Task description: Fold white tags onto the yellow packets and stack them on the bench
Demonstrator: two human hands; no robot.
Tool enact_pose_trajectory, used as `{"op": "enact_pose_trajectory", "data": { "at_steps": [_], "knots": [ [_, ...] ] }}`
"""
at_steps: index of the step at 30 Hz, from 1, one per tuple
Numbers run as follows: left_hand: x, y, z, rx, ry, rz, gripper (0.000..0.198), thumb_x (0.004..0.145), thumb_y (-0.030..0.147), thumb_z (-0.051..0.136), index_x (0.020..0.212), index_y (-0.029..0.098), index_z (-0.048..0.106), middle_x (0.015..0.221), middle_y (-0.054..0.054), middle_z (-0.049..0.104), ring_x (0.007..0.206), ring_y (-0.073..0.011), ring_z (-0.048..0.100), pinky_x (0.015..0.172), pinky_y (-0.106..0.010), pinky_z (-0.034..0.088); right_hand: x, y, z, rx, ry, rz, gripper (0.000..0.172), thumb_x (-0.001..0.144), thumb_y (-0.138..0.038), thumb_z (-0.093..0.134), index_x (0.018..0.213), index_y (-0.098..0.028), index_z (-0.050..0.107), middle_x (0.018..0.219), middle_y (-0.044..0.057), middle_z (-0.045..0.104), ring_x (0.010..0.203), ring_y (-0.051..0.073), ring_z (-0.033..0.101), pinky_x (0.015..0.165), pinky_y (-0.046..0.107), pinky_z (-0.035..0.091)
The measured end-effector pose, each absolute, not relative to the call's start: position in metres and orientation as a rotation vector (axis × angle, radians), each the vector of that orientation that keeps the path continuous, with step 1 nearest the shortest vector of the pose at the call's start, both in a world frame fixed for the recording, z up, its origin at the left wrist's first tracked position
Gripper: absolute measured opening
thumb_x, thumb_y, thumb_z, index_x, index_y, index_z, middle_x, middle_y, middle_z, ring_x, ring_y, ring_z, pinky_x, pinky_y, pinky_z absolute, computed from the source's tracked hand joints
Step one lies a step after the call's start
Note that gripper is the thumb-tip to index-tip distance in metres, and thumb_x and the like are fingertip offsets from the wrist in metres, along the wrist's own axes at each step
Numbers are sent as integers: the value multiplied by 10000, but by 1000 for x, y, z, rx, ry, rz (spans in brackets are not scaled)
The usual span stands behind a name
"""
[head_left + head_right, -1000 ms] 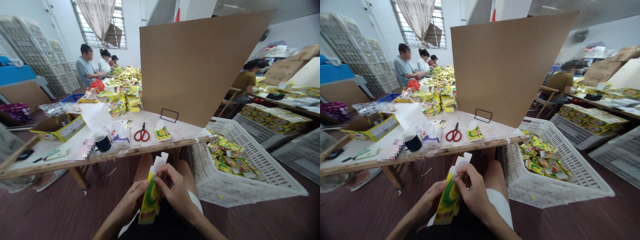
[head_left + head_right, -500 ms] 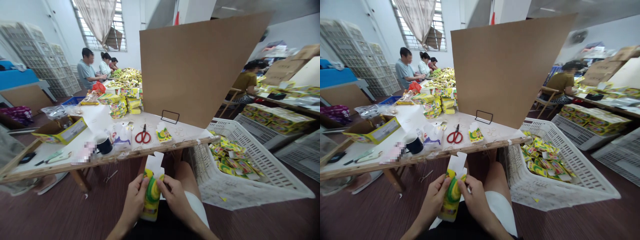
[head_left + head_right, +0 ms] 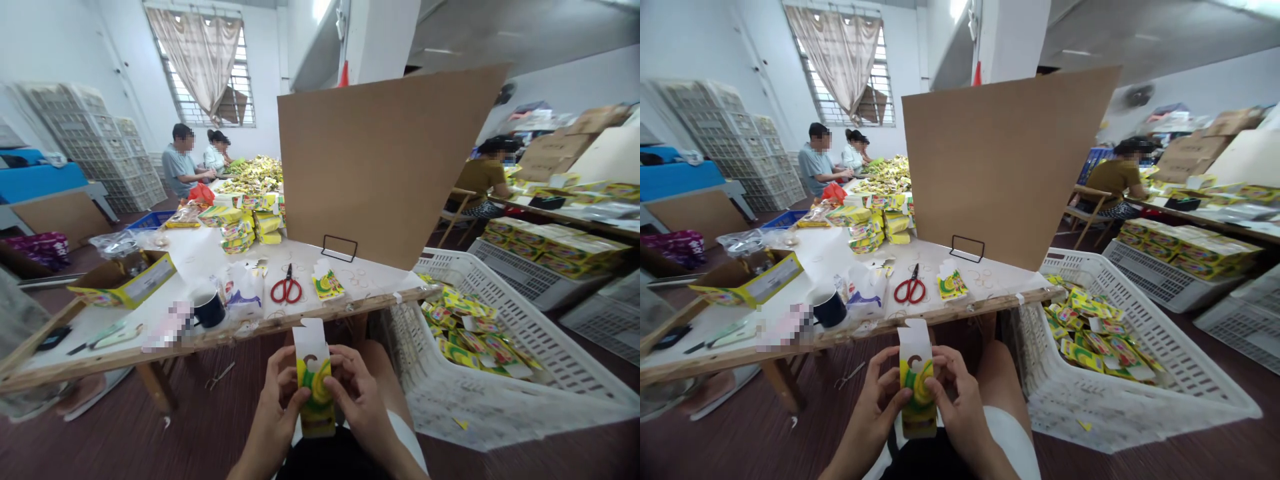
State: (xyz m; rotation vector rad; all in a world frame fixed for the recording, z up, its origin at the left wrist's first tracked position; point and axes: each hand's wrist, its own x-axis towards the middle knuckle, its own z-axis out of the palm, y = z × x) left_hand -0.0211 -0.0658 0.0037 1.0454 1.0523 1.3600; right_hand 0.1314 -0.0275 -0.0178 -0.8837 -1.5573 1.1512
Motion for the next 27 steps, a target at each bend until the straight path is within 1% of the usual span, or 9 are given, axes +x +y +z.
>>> {"op": "enact_pose_trajectory", "data": {
  "at_steps": [5, 9, 11, 13, 15, 17, 19, 23, 27],
  "knots": [
    [-23, -66, -1, 1025, 905, 1324, 484, 759, 330, 664, 1176, 240, 435, 970, -64, 680, 876, -233, 646, 780, -336, 475, 140, -25, -4, -836, -1723, 1251, 407, 873, -300, 524, 1262, -245, 418, 869, 23, 638, 798, 177, 615, 703, 272, 476],
    [-23, -68, -3, 1088, 857, 1224, 347, 737, 334, 694, 1012, 221, 515, 870, -36, 673, 779, -201, 631, 701, -287, 466, 146, -25, 13, -861, -1886, 1234, 190, 895, -325, 487, 1012, -202, 572, 788, 13, 629, 719, 157, 581, 650, 246, 442],
    [-21, -68, -6, 1112, 859, 1196, 355, 732, 349, 699, 1006, 220, 513, 825, -32, 664, 742, -191, 623, 661, -270, 460, 148, -25, 15, -879, -1894, 1170, 222, 907, -347, 462, 855, -183, 603, 758, 21, 616, 699, 155, 569, 637, 244, 435],
    [-19, -68, -10, 1111, 886, 1200, 506, 717, 387, 705, 1134, 244, 458, 863, -46, 662, 717, -189, 622, 637, -268, 460, 147, -25, 12, -885, -1853, 1096, 282, 913, -354, 447, 762, -179, 609, 766, 36, 608, 728, 167, 578, 671, 257, 447],
    [-18, -68, -15, 1102, 906, 1198, 757, 702, 433, 708, 1312, 281, 287, 967, -80, 655, 690, -186, 625, 629, -283, 468, 146, -25, 6, -890, -1762, 1058, 223, 902, -352, 467, 843, -197, 616, 817, 47, 613, 775, 182, 591, 713, 276, 464],
    [-18, -67, -18, 1104, 891, 1171, 854, 698, 459, 703, 1364, 284, 200, 1046, -115, 638, 682, -186, 629, 622, -288, 470, 144, -25, 0, -900, -1660, 1079, 218, 880, -350, 506, 1050, -230, 569, 867, 49, 622, 794, 190, 601, 729, 291, 482],
    [-20, -66, -20, 1120, 864, 1135, 746, 707, 456, 694, 1317, 252, 314, 1065, -135, 635, 720, -203, 639, 610, -279, 468, 145, -25, -1, -890, -1616, 1099, 309, 873, -347, 513, 1168, -253, 514, 895, 53, 630, 815, 196, 608, 749, 304, 489],
    [-25, -64, -19, 1176, 926, 1179, 539, 743, 415, 667, 1202, 214, 469, 1049, -126, 656, 826, -238, 642, 685, -307, 490, 152, -24, 11, -850, -1741, 992, 237, 868, -362, 494, 985, -245, 664, 943, 69, 611, 892, 214, 583, 791, 315, 461],
    [-25, -65, -19, 1236, 1049, 1199, 492, 768, 396, 640, 1202, 214, 496, 1031, -108, 680, 863, -244, 648, 769, -334, 501, 152, -24, 16, -1049, -1817, 1125, 291, 801, -331, 580, 1064, -223, 644, 735, 14, 598, 647, 159, 541, 587, 243, 425]
  ]
}}
